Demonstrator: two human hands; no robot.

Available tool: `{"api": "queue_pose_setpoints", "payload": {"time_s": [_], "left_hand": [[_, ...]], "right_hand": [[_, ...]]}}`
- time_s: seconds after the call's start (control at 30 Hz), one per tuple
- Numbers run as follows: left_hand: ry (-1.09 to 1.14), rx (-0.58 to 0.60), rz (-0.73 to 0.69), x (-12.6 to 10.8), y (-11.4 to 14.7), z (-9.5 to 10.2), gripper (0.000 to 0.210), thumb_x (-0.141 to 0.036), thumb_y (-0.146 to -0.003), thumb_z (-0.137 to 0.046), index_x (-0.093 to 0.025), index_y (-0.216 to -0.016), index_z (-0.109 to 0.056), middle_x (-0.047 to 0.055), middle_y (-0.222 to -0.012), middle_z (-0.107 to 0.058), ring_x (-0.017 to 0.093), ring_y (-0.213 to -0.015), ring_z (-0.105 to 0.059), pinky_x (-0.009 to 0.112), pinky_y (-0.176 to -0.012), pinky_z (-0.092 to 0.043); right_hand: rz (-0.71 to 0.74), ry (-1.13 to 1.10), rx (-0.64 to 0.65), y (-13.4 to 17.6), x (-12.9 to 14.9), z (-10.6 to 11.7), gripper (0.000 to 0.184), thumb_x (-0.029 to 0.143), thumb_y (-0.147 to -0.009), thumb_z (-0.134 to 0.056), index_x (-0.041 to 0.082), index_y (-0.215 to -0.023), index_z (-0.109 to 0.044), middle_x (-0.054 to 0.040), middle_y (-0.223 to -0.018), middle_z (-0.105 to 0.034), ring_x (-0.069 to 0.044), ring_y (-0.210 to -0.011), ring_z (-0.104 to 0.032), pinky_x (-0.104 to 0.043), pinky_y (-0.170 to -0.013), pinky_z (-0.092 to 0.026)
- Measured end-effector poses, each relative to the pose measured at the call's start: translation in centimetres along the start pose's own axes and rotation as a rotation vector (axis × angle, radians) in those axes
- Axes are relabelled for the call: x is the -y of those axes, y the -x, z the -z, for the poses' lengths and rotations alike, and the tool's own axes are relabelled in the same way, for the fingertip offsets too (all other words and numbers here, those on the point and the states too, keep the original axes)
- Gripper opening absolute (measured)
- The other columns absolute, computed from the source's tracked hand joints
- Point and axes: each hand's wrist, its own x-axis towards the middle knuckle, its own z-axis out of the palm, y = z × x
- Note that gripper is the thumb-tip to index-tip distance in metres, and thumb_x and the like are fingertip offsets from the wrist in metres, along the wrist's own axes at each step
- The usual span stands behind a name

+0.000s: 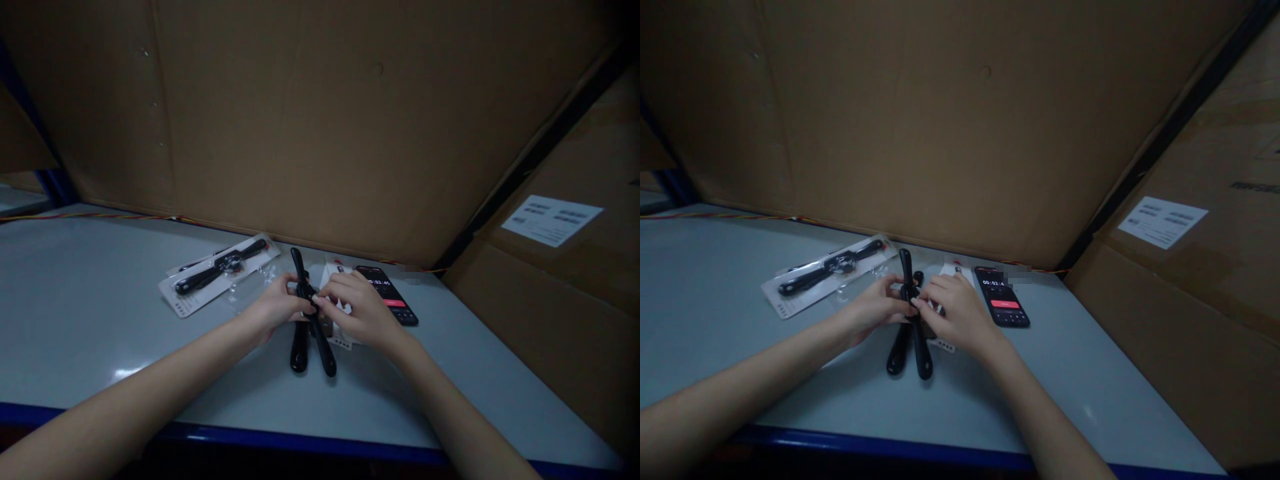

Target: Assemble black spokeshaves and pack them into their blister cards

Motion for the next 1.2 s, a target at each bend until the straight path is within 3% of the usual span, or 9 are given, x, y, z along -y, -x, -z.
{"api": "queue_pose_setpoints", "payload": {"time_s": [0.13, 0.47, 0.97, 1.2], "left_hand": [[0.023, 0.000, 0.007, -0.13, 0.02, -0.07, 0.047, 0.005, -0.056, -0.060, -0.014, -0.095, -0.043, 0.001, -0.070, -0.061, 0.013, -0.061, -0.062, 0.025, -0.062, -0.052], [0.044, -0.003, -0.003, 0.15, -0.32, 0.06, 0.049, 0.004, -0.055, -0.061, -0.014, -0.097, -0.042, 0.002, -0.072, -0.061, 0.016, -0.064, -0.064, 0.032, -0.066, -0.053], [0.060, -0.037, -0.035, 0.26, -0.36, 0.08, 0.050, 0.005, -0.051, -0.064, -0.014, -0.093, -0.046, 0.002, -0.072, -0.062, 0.015, -0.063, -0.063, 0.031, -0.063, -0.052], [0.039, -0.021, -0.035, 0.00, -0.22, 0.04, 0.053, 0.005, -0.050, -0.064, -0.014, -0.095, -0.044, 0.003, -0.078, -0.062, 0.015, -0.065, -0.062, 0.031, -0.065, -0.052]], "right_hand": [[0.022, -0.073, 0.005, 0.10, 0.01, 0.07, 0.017, 0.019, -0.084, -0.044, 0.019, -0.080, -0.060, -0.0008, -0.072, -0.056, -0.014, -0.073, -0.050, -0.028, -0.066, -0.029], [0.006, 0.126, 0.004, 0.10, -0.25, 0.13, 0.016, 0.020, -0.083, -0.045, 0.019, -0.091, -0.059, -0.0031, -0.081, -0.059, -0.017, -0.077, -0.050, -0.030, -0.069, -0.026], [-0.004, -0.060, 0.011, 0.29, -0.30, -0.03, 0.010, 0.014, -0.078, -0.048, 0.017, -0.080, -0.057, -0.0006, -0.072, -0.061, -0.013, -0.066, -0.051, -0.028, -0.066, -0.028], [0.016, -0.112, 0.006, 0.12, -0.15, 0.09, 0.014, 0.016, -0.080, -0.051, 0.020, -0.091, -0.059, 0.0007, -0.078, -0.062, -0.012, -0.069, -0.052, -0.026, -0.066, -0.029]]}}
